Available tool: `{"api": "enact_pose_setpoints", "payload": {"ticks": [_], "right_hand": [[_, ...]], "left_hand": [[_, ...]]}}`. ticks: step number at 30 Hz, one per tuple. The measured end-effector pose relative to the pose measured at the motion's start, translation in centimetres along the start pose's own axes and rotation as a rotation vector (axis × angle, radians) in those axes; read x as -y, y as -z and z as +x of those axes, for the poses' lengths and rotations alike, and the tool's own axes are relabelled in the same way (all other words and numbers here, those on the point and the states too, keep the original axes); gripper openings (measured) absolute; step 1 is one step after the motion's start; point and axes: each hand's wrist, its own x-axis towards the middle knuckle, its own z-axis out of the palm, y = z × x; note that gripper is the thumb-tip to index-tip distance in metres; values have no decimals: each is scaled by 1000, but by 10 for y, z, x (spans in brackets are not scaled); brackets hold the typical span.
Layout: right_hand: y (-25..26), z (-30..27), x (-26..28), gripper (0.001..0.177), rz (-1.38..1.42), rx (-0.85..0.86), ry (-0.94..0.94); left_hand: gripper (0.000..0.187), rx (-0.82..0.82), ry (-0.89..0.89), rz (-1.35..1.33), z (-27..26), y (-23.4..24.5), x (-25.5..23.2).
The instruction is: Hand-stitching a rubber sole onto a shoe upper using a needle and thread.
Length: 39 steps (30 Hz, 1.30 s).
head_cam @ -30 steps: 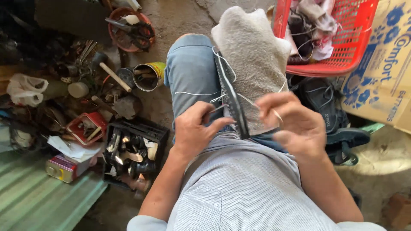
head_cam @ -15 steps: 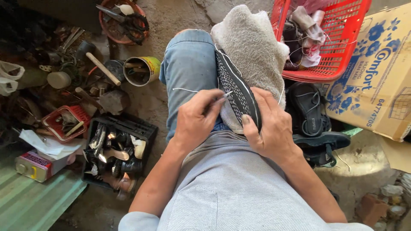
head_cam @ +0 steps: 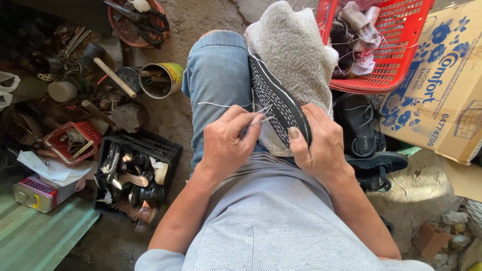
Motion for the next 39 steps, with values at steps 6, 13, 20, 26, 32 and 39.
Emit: {"api": "enact_pose_setpoints", "payload": {"ticks": [6,13,20,26,32,39], "right_hand": [[-5,-10,-18,43,14,-33,4],[-4,-7,-11,41,50,-56,23],[-1,-5,-12,42,111,-59,-1],[0,-4,-19,38,183,-47,-15],[1,-1,-19,36,199,-55,-20],[3,1,-16,34,215,-45,-57]], "left_hand": [[12,-28,102,-75,4,-9,0],[8,24,245,-239,12,-21,2],[7,165,443,-549,9,-33,24],[10,144,524,-629,10,-17,15],[12,142,464,-623,14,-18,8],[26,203,245,-178,5,8,-14]]}}
